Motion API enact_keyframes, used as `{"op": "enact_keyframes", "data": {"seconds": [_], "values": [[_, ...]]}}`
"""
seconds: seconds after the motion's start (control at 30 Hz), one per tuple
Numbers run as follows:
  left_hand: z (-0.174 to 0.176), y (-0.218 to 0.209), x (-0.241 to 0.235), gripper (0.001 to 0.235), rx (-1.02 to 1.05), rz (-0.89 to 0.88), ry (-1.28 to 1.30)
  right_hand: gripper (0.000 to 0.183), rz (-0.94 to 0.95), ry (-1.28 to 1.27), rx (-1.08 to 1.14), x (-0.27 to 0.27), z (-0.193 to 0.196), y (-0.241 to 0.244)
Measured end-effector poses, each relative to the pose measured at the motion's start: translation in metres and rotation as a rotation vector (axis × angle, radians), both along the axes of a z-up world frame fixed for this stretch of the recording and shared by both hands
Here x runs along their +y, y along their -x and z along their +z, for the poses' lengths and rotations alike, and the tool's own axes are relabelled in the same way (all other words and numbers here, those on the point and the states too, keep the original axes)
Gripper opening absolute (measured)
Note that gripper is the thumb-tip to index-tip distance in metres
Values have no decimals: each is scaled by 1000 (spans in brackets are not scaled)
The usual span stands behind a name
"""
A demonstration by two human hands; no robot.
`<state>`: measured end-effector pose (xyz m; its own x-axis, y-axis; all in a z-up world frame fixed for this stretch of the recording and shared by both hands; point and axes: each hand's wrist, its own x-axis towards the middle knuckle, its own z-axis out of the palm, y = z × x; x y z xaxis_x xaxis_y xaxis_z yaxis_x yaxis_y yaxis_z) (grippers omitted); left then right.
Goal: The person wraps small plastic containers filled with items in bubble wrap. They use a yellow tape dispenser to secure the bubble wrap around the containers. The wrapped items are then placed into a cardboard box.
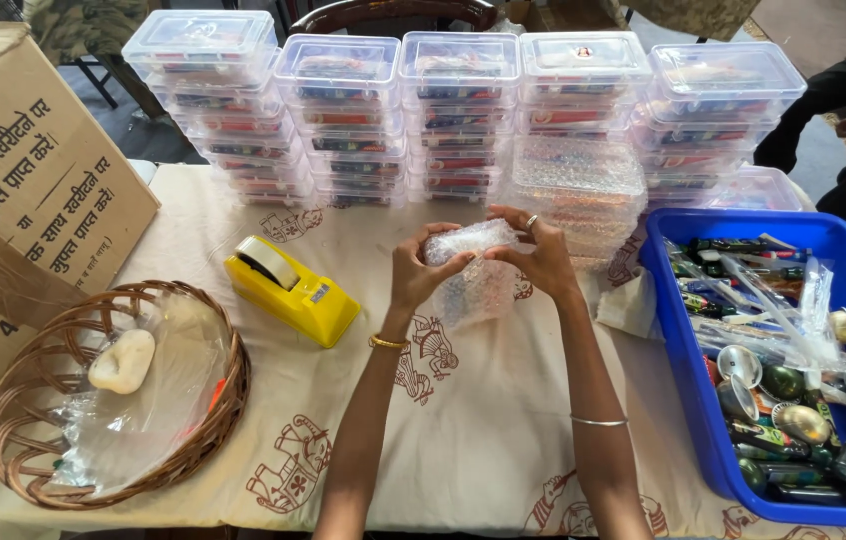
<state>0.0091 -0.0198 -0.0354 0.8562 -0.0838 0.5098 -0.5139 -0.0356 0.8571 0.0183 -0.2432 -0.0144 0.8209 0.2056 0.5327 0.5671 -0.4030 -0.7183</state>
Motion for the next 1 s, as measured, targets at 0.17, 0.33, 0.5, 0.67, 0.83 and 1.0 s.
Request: {"op": "enact_keyframes", "data": {"seconds": [0.17,0.33,0.5,0.67,0.83,1.0], "values": [[-21,5,-27,44,-103,311,111,69,-194,77,-217,31,31,37],[-32,9,-52,45,-77,714,13,43,-87,-28,-133,88,26,80],[-23,31,-60,55,-239,594,-33,42,284,26,136,173,-3,53],[-29,33,-72,58,-458,600,-20,41,318,223,210,251,-63,-22],[-31,32,-65,58,-362,562,13,37,219,216,589,267,-58,-27],[-23,28,-57,56,-328,570,118,30,274,-3,690,265,-70,-35]]}}
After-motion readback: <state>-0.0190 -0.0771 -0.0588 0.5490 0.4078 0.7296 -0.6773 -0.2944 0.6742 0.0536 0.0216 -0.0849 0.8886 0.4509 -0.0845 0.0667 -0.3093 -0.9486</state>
